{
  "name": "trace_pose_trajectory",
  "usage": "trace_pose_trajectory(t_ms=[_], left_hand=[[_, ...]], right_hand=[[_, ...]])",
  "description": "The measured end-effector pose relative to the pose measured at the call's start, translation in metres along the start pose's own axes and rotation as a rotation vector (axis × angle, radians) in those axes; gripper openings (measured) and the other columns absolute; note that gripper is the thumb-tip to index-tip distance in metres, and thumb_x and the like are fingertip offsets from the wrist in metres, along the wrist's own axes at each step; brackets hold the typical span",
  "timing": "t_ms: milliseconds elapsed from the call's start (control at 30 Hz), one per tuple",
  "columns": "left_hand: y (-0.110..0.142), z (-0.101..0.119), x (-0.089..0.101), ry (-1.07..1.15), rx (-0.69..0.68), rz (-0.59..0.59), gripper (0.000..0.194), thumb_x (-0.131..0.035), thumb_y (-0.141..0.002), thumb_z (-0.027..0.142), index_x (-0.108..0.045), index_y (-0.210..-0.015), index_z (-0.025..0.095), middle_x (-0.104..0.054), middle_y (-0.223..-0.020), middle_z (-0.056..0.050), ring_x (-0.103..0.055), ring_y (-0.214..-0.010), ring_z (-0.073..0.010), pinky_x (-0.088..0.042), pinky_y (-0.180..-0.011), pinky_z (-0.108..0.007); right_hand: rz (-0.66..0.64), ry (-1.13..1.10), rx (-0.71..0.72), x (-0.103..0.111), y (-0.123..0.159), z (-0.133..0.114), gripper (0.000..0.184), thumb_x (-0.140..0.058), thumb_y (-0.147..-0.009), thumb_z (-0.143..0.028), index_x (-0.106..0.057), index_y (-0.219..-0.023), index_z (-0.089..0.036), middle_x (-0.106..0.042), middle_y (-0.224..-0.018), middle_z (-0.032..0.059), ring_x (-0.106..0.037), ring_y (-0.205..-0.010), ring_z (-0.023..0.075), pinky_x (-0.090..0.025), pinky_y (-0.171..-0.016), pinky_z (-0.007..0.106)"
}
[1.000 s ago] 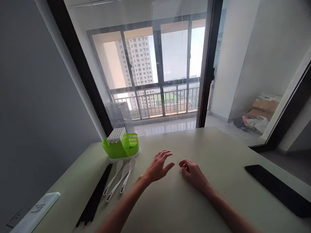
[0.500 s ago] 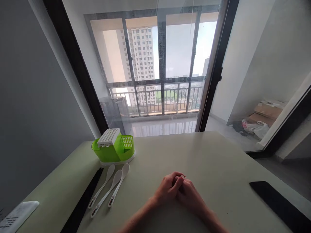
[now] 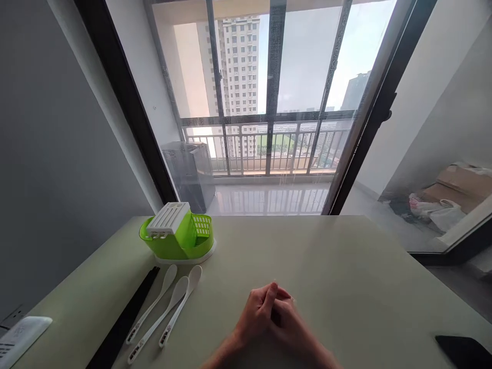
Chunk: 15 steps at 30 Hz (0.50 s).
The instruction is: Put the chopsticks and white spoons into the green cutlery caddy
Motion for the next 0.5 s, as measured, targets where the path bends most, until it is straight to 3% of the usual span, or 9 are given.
trace_pose_trajectory(t_ms=[233, 500], left_hand=[[0.007, 0.01, -0.006, -0.074, 0.005, -0.027, 0.069, -0.036, -0.104, 0.067, -0.084, -0.105, 0.018, -0.081, -0.094, -0.01, -0.074, -0.09, -0.0249, -0.055, -0.082, -0.032], [0.009, 0.012, -0.007, -0.076, 0.011, -0.044, 0.067, -0.035, -0.105, 0.064, -0.083, -0.106, 0.017, -0.081, -0.095, -0.01, -0.074, -0.09, -0.0244, -0.055, -0.083, -0.031]], right_hand=[[-0.018, 0.003, 0.006, -0.002, 0.012, 0.004, 0.018, -0.057, -0.09, -0.026, -0.07, -0.079, -0.019, -0.074, -0.073, 0.0064, -0.067, -0.072, 0.0201, -0.051, -0.069, 0.029], [0.031, -0.008, 0.032, -0.007, 0.016, 0.005, 0.024, -0.054, -0.091, -0.034, -0.065, -0.073, -0.022, -0.071, -0.064, 0.0051, -0.065, -0.06, 0.0196, -0.049, -0.059, 0.029]])
Point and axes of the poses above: each hand's wrist, its own y-axis away from the middle knuckle, its own x-axis out of the back of the hand, z = x × y, the point moved 7 cm from there along -y, towards the middle knuckle
